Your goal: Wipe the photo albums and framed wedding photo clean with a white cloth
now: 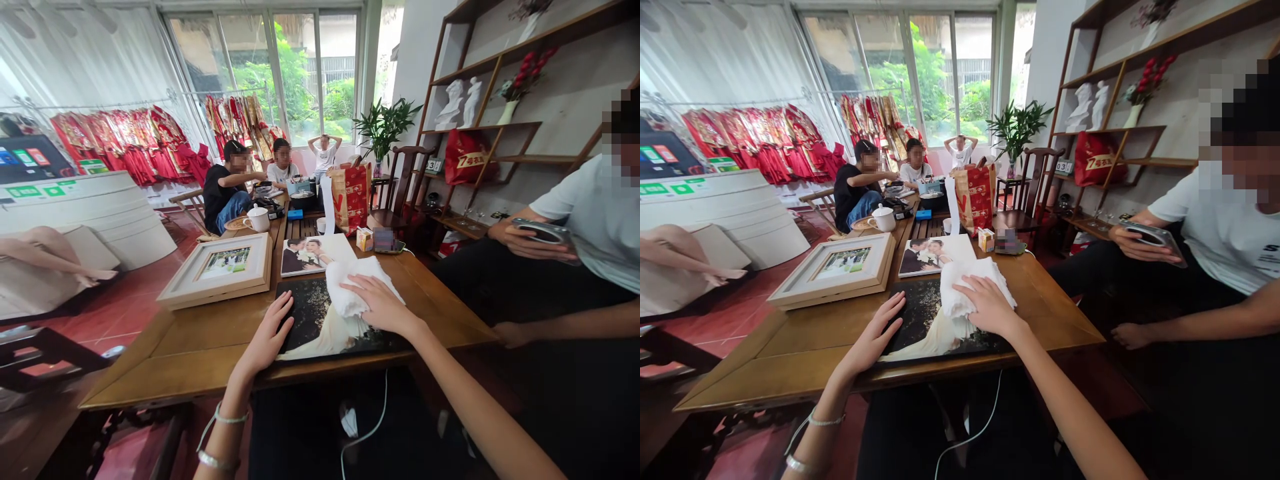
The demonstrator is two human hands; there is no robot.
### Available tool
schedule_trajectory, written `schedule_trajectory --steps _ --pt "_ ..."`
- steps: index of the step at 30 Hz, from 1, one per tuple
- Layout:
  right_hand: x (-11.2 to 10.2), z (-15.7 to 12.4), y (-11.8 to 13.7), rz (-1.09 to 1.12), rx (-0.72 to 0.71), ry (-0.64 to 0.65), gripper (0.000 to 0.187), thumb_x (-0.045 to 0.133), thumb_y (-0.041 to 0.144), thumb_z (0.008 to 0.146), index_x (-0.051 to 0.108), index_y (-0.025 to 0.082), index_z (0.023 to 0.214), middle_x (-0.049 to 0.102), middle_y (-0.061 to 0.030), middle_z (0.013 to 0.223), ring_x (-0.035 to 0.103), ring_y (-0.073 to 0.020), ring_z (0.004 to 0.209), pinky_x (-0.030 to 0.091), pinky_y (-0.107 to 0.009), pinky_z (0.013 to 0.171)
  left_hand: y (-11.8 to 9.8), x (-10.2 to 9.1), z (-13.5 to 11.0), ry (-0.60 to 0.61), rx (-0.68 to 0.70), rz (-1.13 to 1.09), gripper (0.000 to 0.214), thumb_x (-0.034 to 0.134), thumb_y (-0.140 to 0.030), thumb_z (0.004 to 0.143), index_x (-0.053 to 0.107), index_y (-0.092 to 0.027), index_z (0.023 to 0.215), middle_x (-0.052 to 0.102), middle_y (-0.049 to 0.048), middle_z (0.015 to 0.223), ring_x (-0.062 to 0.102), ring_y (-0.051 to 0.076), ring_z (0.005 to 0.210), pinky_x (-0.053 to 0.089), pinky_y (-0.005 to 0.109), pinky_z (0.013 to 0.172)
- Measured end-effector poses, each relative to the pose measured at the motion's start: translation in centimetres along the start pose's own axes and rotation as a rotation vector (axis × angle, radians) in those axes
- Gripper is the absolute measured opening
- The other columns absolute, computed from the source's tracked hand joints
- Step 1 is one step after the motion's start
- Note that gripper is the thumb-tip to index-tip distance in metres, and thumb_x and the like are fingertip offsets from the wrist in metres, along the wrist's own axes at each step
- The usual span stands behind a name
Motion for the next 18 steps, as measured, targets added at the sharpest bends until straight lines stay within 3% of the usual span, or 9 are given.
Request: schedule_trajectory --steps 4,8,18 --pt "0.2 2.5 0.4 -0.03 0.03 0.022 0.07 0.052 0.012 0.07 0.042 0.021 0.139 0.031 -0.0091 0.15 0.025 -0.0274 0.138 0.016 -0.048 0.113 0.0 0.0 0.0 -0.002 0.001 0.001 0.046 0.037 -0.034 0.095 0.04 -0.022 0.139 0.03 0.0072 0.152 0.022 0.02 0.141 0.016 0.044 0.116" --pt "0.4 2.1 2.1 -0.05 0.012 0.032 0.072 0.052 0.01 0.07 0.041 0.021 0.14 0.032 -0.0104 0.15 0.024 -0.0288 0.138 0.015 -0.05 0.113 -0.1 -0.1 0.0 -0.012 0.009 0.008 0.045 0.038 -0.034 0.095 0.041 -0.025 0.138 0.031 0.0055 0.151 0.024 0.02 0.141 0.018 0.045 0.116" --pt "0.4 -7.5 6.2 0.036 -0.098 0.091 0.089 0.05 0.003 0.059 0.034 0.031 0.142 0.028 -0.0022 0.153 0.018 -0.0241 0.141 0.013 -0.049 0.115 -0.2 0.0 0.1 -0.024 0.018 0.019 0.044 0.039 -0.033 0.094 0.041 -0.026 0.138 0.032 0.005 0.151 0.024 0.02 0.14 0.019 0.044 0.116"
Point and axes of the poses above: each hand's wrist, its own z-axis towards the middle knuckle, its own x-axis out of the palm, y = z × x, the point moved 6 cm from there along z, towards the middle knuckle
